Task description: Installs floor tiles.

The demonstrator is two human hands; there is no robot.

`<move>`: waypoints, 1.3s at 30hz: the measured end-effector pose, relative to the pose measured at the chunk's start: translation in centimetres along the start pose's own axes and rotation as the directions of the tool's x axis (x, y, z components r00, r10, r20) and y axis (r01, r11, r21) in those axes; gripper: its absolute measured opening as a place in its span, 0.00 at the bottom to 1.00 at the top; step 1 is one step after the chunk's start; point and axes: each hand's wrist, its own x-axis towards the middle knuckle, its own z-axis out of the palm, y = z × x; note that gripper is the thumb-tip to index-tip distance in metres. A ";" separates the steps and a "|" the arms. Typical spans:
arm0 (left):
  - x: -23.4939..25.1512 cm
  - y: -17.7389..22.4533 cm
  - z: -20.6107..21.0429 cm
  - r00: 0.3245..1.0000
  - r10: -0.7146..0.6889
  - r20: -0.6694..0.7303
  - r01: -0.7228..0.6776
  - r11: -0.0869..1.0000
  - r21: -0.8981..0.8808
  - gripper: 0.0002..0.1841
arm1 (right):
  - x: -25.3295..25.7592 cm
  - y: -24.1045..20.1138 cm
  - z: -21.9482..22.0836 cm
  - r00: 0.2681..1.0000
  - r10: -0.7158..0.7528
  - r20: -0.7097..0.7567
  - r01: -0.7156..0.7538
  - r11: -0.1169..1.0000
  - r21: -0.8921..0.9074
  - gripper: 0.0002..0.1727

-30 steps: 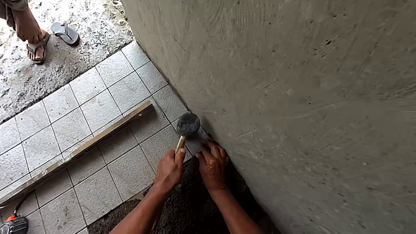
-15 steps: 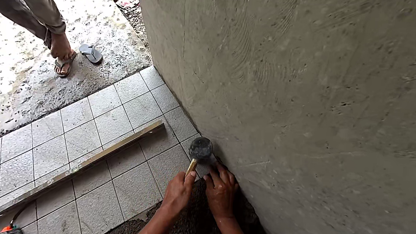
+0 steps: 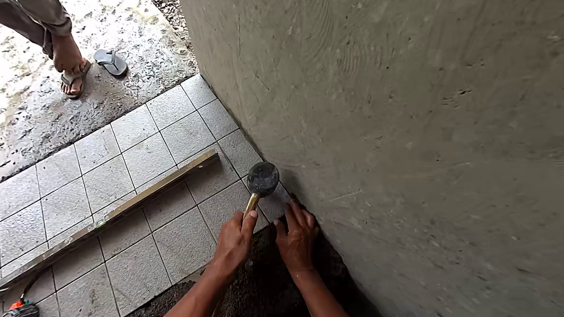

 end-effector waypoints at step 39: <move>-0.2 1.0 -2.5 0.995 -0.063 0.073 0.074 0.986 -0.150 0.29 | -1.5 -0.3 -2.8 1.000 -0.016 0.007 0.016 0.999 0.031 0.19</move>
